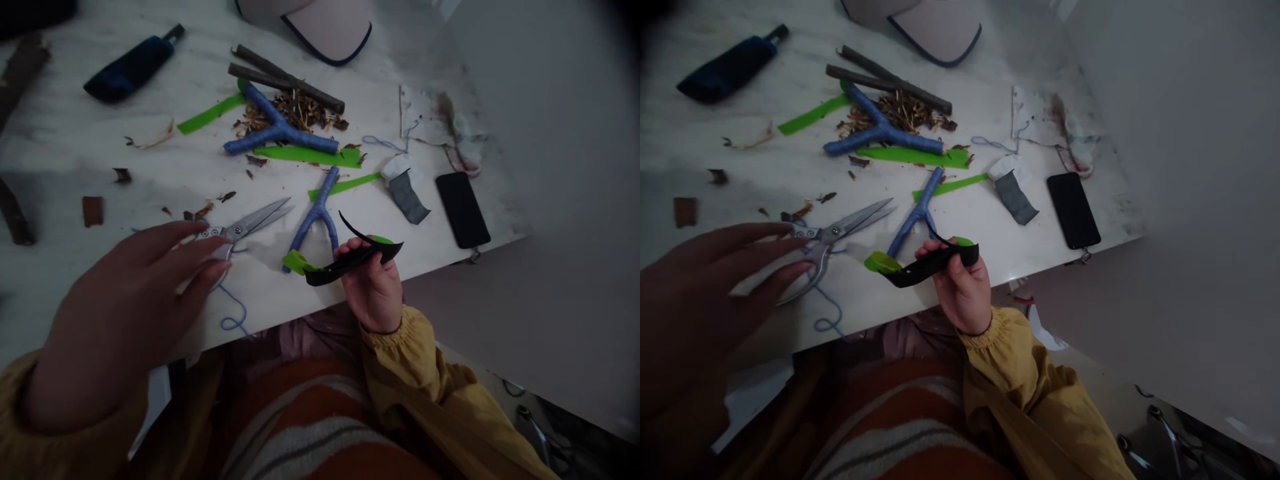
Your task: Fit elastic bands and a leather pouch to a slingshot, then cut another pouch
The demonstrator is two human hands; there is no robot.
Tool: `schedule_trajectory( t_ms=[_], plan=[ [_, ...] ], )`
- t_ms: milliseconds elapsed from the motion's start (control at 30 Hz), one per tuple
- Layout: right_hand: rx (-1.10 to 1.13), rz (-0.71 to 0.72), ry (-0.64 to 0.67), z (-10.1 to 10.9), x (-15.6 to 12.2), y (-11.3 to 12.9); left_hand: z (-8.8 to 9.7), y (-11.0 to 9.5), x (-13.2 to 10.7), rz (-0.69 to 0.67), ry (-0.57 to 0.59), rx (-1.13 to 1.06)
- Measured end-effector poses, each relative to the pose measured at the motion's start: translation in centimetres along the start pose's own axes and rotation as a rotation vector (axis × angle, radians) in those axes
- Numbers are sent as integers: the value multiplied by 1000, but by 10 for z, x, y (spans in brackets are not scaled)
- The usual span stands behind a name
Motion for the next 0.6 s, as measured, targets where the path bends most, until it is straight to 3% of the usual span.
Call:
schedule_trajectory(
  t_ms=[133,233,600],
  plan=[
    [16,-6,-7,-2,-3,-3,2,-50,1,-216,-209,-183],
    [-1,-5,3,-5,-6,-4,-8,-71,9,-239,-182,-273],
    [89,-25,-23,-14,-12,-9,-32,-83,7,-174,-274,-276]
  ],
)
Point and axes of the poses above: each hand's wrist, its own x-axis towards the middle knuckle, its own z-axis out of the back of the hand, y = z × x, the point moved 1 cm from there along x, towards the middle knuckle, and after that the axes turned 9 degrees about -y, right-handed, at the moved point
